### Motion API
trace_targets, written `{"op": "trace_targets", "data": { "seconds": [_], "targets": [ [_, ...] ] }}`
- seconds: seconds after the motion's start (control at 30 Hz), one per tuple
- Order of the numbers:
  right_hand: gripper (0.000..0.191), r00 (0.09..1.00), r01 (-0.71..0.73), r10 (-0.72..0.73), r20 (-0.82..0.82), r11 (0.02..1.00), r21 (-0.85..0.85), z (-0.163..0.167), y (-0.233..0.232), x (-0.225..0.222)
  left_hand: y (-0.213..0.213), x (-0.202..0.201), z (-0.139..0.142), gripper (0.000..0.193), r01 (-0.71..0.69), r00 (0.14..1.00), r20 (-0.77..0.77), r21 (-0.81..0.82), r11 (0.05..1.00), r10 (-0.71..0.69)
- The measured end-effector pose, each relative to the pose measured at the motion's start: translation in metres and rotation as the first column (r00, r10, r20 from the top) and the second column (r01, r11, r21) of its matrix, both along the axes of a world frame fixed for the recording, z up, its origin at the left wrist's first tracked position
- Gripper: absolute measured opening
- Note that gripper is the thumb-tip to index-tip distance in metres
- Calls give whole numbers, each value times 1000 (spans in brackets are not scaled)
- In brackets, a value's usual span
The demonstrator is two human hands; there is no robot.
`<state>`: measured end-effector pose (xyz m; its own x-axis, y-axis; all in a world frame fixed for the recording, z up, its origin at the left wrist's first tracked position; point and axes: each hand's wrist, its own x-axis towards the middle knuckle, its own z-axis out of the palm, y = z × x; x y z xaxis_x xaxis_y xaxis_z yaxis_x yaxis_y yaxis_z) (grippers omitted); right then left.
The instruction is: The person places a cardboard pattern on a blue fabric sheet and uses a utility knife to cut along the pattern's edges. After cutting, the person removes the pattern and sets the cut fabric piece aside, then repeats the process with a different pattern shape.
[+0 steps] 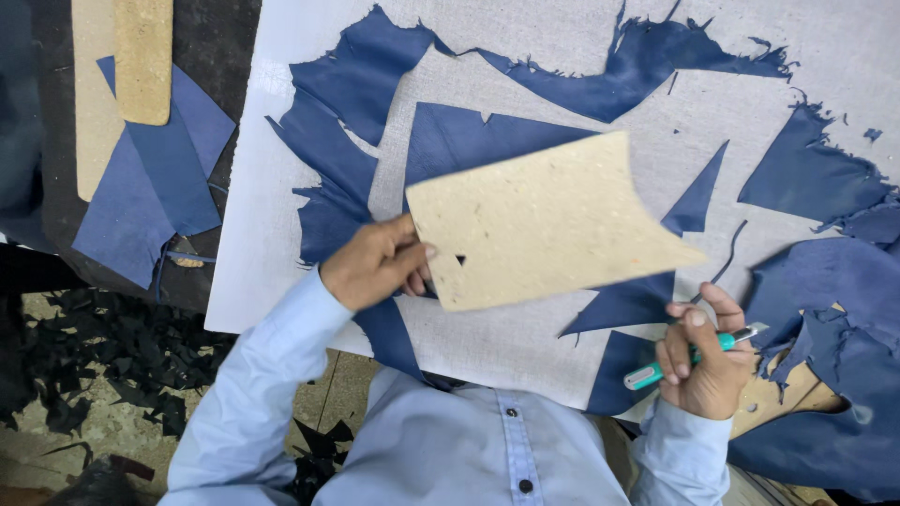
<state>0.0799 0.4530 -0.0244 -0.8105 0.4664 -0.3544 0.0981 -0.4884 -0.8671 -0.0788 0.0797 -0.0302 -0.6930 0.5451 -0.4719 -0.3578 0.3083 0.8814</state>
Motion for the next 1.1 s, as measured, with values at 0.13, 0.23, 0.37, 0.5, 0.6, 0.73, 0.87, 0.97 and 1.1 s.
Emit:
{"op": "trace_targets", "data": {
  "seconds": [0.13, 0.23, 0.37, 0.5, 0.6, 0.73, 0.87, 0.97, 1.1],
  "targets": [
    [26, 987, -126, 13, 163, 692, 711, 0, -27, -8, 2, -39, 13, 28, -52, 998, -62, -407, 912, 29],
    [37, 960, -264, -28, 278, 231, 936, 7, -32, -18, 11, -45, 20, 30, -264, 954, -245, -408, 874, 173],
    [41, 960, -252, 134, 245, 40, 967, 2, -24, -31, 19, -25, 16, 56, -399, 774, -628, -394, 828, 74],
    [38, 945, -302, 156, 287, 85, 949, -14, -13, -37, 26, 11, -3, 66, -387, 707, -706, -336, 859, 42],
    [37, 940, -321, 163, 301, 112, 940, -19, -10, -36, 25, 26, -18, 67, -375, 653, -758, -316, 872, 6],
    [38, 929, -317, 220, 299, 53, 947, -16, -13, -31, 19, 32, -29, 70, -354, 633, -775, -292, 889, -3],
    [32, 929, -295, 243, 278, 36, 955, -19, -16, -25, 14, 34, -32, 74, -345, 647, -762, -264, 901, 24],
    [26, 931, -278, 256, 260, 36, 960, -27, -14, -21, 12, 35, -37, 77, -339, 633, -774, -259, 904, 16],
    [21, 943, -256, 242, 230, 79, 963, -36, -12, -17, 10, 36, -45, 78, -346, 603, -797, -238, 908, 21]
  ]
}}
